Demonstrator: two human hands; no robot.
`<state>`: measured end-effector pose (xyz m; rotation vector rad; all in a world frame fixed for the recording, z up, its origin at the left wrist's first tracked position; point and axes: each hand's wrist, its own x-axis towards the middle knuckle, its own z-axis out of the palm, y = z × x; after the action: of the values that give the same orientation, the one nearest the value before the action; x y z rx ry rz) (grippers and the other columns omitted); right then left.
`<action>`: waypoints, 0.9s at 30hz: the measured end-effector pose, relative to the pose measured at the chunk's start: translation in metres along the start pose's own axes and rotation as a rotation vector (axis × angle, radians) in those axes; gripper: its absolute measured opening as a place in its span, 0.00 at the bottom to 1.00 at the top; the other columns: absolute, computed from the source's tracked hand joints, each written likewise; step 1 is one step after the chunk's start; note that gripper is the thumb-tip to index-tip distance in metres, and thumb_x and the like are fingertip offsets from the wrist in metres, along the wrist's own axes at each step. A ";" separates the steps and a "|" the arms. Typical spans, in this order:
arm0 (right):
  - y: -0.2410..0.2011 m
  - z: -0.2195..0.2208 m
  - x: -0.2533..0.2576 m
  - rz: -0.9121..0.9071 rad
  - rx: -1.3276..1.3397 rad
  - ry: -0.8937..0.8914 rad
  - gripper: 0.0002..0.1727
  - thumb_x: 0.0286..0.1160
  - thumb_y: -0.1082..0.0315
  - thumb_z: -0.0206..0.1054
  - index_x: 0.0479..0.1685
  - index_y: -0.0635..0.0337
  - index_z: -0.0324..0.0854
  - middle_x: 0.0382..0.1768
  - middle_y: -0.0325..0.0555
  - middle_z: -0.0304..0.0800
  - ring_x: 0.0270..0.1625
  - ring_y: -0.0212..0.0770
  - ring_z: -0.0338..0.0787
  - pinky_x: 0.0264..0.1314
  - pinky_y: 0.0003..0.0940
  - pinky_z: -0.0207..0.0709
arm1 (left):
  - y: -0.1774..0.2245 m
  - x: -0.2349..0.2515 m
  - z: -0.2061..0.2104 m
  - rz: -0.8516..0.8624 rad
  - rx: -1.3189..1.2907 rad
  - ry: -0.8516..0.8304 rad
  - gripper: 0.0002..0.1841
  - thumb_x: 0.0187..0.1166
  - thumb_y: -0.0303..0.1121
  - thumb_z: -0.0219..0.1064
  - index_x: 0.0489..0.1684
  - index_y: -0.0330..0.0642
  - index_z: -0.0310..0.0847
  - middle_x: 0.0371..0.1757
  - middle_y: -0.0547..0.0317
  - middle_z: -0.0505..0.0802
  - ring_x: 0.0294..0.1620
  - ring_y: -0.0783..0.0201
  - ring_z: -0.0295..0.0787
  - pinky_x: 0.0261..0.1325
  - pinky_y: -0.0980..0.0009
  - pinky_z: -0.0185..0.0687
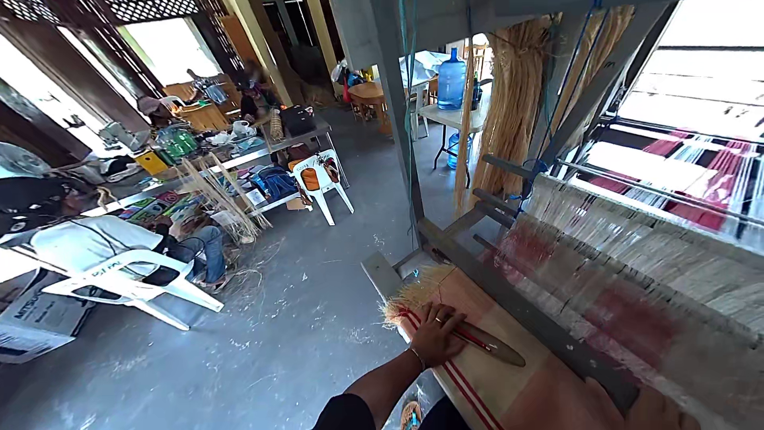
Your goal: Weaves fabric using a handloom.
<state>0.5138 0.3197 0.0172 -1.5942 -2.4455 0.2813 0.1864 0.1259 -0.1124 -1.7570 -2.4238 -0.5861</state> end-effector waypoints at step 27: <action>-0.096 0.012 0.019 -0.425 0.523 -0.230 0.39 0.78 0.42 0.66 0.74 0.69 0.73 0.52 0.61 0.90 0.50 0.56 0.92 0.55 0.59 0.85 | 0.106 0.054 -0.038 0.085 -0.900 0.192 0.31 0.90 0.44 0.59 0.82 0.28 0.61 0.45 0.44 0.87 0.43 0.58 0.87 0.55 0.62 0.86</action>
<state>0.4190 0.2986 0.0327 -0.8470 -2.5026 0.9722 0.2618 0.1886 -0.0350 -1.8834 -2.0531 -1.9453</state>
